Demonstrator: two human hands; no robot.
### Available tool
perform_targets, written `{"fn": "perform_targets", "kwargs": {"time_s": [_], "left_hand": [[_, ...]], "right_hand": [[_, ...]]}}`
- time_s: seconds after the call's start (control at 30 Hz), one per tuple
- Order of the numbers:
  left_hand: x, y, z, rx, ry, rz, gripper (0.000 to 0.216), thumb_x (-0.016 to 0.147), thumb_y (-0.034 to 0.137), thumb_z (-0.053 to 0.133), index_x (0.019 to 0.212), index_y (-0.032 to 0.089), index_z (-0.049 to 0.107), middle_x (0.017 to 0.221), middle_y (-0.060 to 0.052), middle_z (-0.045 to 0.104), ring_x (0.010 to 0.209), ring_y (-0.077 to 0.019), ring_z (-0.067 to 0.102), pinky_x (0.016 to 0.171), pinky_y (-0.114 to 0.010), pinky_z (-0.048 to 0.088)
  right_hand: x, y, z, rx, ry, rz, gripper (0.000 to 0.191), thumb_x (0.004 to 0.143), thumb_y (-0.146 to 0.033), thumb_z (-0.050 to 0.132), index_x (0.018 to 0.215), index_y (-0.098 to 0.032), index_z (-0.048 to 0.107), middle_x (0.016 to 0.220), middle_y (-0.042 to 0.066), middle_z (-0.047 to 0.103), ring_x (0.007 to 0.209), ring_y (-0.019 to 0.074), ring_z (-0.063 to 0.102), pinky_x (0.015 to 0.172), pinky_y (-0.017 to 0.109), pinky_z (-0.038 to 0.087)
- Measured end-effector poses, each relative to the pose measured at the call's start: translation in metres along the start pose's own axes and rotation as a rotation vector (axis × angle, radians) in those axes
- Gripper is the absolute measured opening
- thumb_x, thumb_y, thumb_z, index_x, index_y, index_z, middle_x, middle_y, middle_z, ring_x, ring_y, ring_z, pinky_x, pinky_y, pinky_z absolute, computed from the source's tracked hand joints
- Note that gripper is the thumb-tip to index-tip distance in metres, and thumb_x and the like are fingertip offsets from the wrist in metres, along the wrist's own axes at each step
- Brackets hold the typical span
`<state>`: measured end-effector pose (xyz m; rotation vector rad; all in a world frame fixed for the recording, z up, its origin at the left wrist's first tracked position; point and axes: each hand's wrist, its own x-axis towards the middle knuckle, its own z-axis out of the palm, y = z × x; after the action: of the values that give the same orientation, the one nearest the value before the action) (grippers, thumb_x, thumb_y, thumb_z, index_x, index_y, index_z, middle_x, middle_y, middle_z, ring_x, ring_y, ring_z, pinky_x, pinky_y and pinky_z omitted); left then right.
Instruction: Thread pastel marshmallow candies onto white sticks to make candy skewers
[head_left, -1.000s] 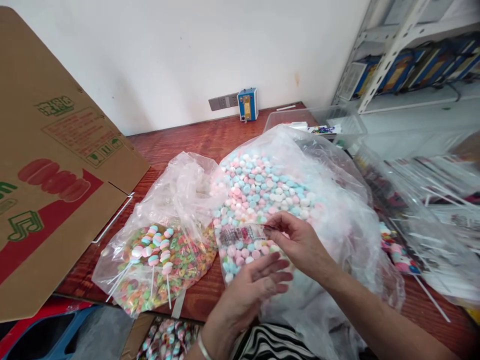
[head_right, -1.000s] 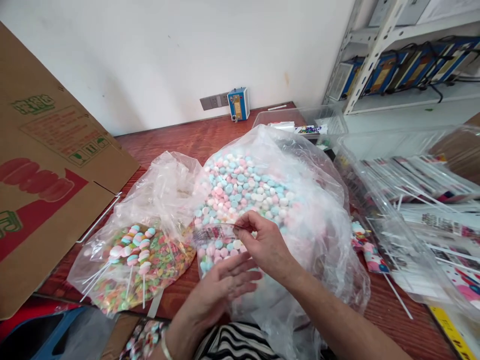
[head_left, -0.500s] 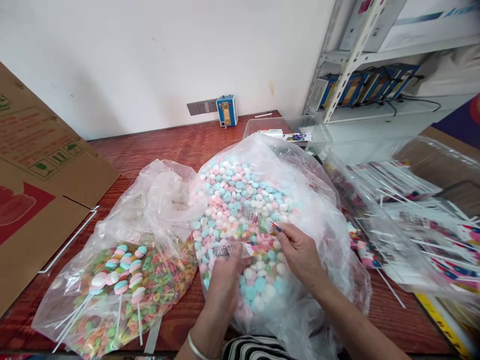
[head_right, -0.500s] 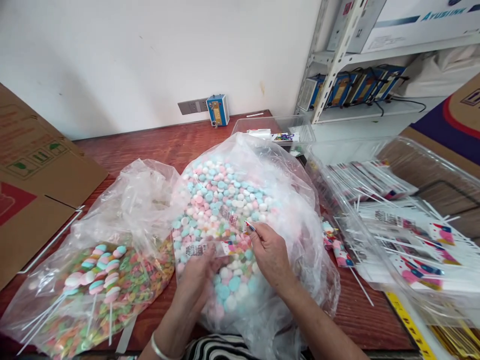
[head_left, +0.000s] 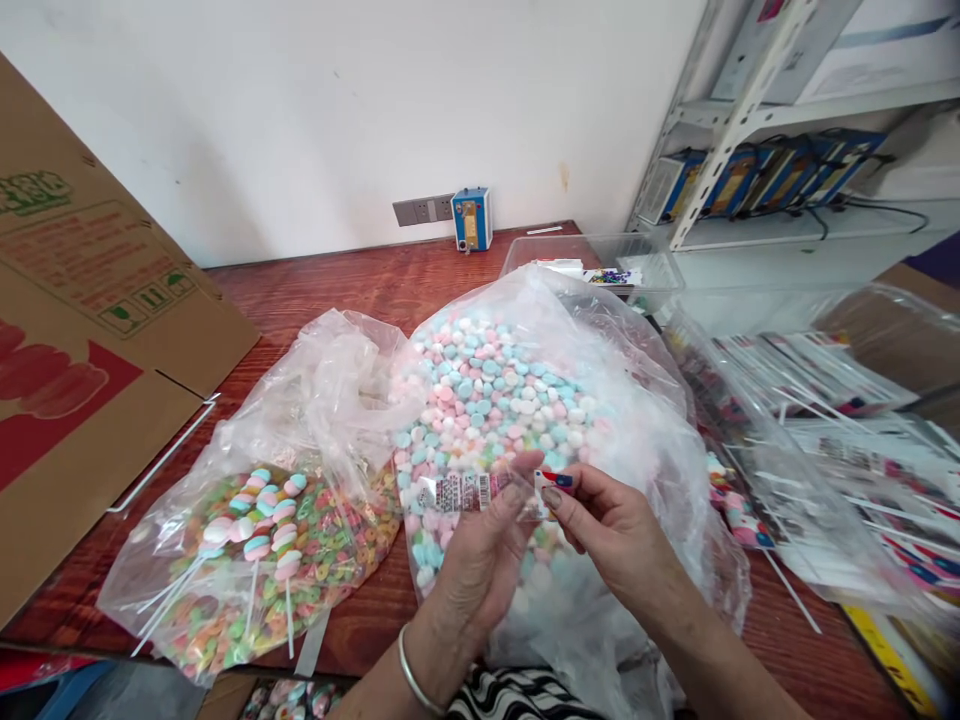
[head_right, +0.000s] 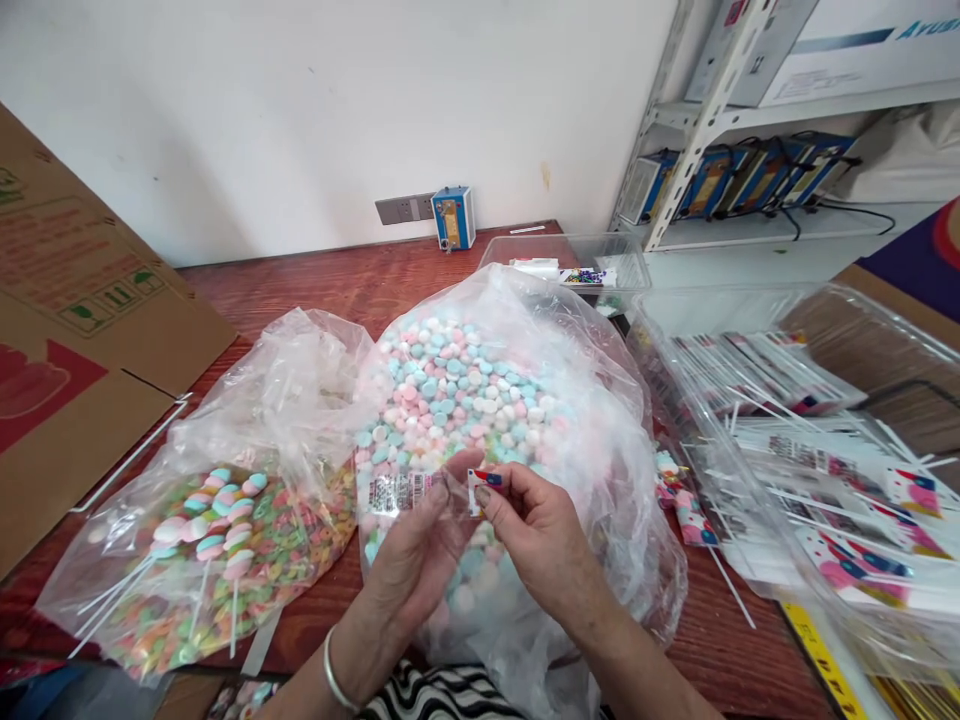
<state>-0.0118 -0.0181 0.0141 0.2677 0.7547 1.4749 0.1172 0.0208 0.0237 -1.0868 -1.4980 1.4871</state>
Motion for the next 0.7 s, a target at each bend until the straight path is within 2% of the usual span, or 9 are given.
{"fn": "perform_targets", "kwargs": {"time_s": [0.07, 0.13, 0.27, 0.4, 0.57, 0.7], "left_hand": [[0.006, 0.0, 0.004, 0.092, 0.159, 0.096, 0.024, 0.065, 0.027, 0.083, 0.085, 0.016, 0.075, 0.092, -0.006, 0.072, 0.09, -0.0182, 0.064, 0.086, -0.031, 0.048], [0.01, 0.0, 0.004, 0.154, 0.24, 0.153, 0.022, 0.06, 0.025, 0.086, 0.074, 0.014, 0.072, 0.076, -0.003, 0.07, 0.078, -0.0154, 0.064, 0.079, -0.029, 0.049], [0.015, -0.004, 0.001, 0.168, 0.239, 0.172, 0.027, 0.059, 0.028, 0.087, 0.064, 0.014, 0.064, 0.063, 0.002, 0.063, 0.064, -0.0096, 0.058, 0.068, -0.023, 0.047], [0.018, -0.009, -0.002, 0.11, 0.27, 0.161, 0.035, 0.055, 0.032, 0.089, 0.064, 0.015, 0.061, 0.062, 0.004, 0.059, 0.06, -0.0079, 0.056, 0.061, -0.02, 0.046], [0.023, -0.012, -0.005, -0.042, 0.255, 0.047, 0.038, 0.055, 0.028, 0.09, 0.076, 0.015, 0.061, 0.059, 0.007, 0.056, 0.047, -0.0044, 0.048, 0.05, -0.018, 0.045], [0.027, -0.01, -0.01, -0.182, 0.291, -0.041, 0.037, 0.058, 0.028, 0.09, 0.069, 0.014, 0.057, 0.055, 0.007, 0.052, 0.044, -0.0022, 0.044, 0.048, -0.016, 0.045]], "right_hand": [[-0.004, 0.002, -0.005, -0.124, 0.047, -0.031, 0.029, 0.089, -0.043, 0.059, 0.073, -0.019, 0.056, 0.062, -0.003, 0.048, 0.055, 0.0112, 0.04, 0.049, 0.023, 0.033], [-0.006, 0.006, -0.007, -0.226, 0.089, -0.057, 0.031, 0.09, -0.042, 0.057, 0.069, -0.02, 0.05, 0.06, -0.004, 0.045, 0.057, 0.0119, 0.039, 0.051, 0.023, 0.032], [-0.005, 0.011, -0.005, -0.307, 0.14, -0.101, 0.039, 0.092, -0.043, 0.055, 0.062, -0.021, 0.041, 0.057, -0.005, 0.036, 0.055, 0.0114, 0.034, 0.05, 0.024, 0.028], [-0.002, 0.014, 0.0, -0.317, 0.122, -0.112, 0.042, 0.095, -0.046, 0.048, 0.061, -0.02, 0.045, 0.057, -0.005, 0.037, 0.055, 0.0116, 0.036, 0.051, 0.023, 0.03], [-0.003, 0.016, 0.003, -0.377, 0.149, -0.136, 0.047, 0.094, -0.049, 0.047, 0.057, -0.02, 0.046, 0.053, -0.004, 0.038, 0.053, 0.0118, 0.038, 0.049, 0.024, 0.03], [-0.01, 0.013, 0.001, -0.326, 0.185, -0.178, 0.044, 0.099, -0.045, 0.04, 0.065, -0.02, 0.055, 0.055, -0.003, 0.045, 0.053, 0.0131, 0.045, 0.051, 0.024, 0.035]]}}
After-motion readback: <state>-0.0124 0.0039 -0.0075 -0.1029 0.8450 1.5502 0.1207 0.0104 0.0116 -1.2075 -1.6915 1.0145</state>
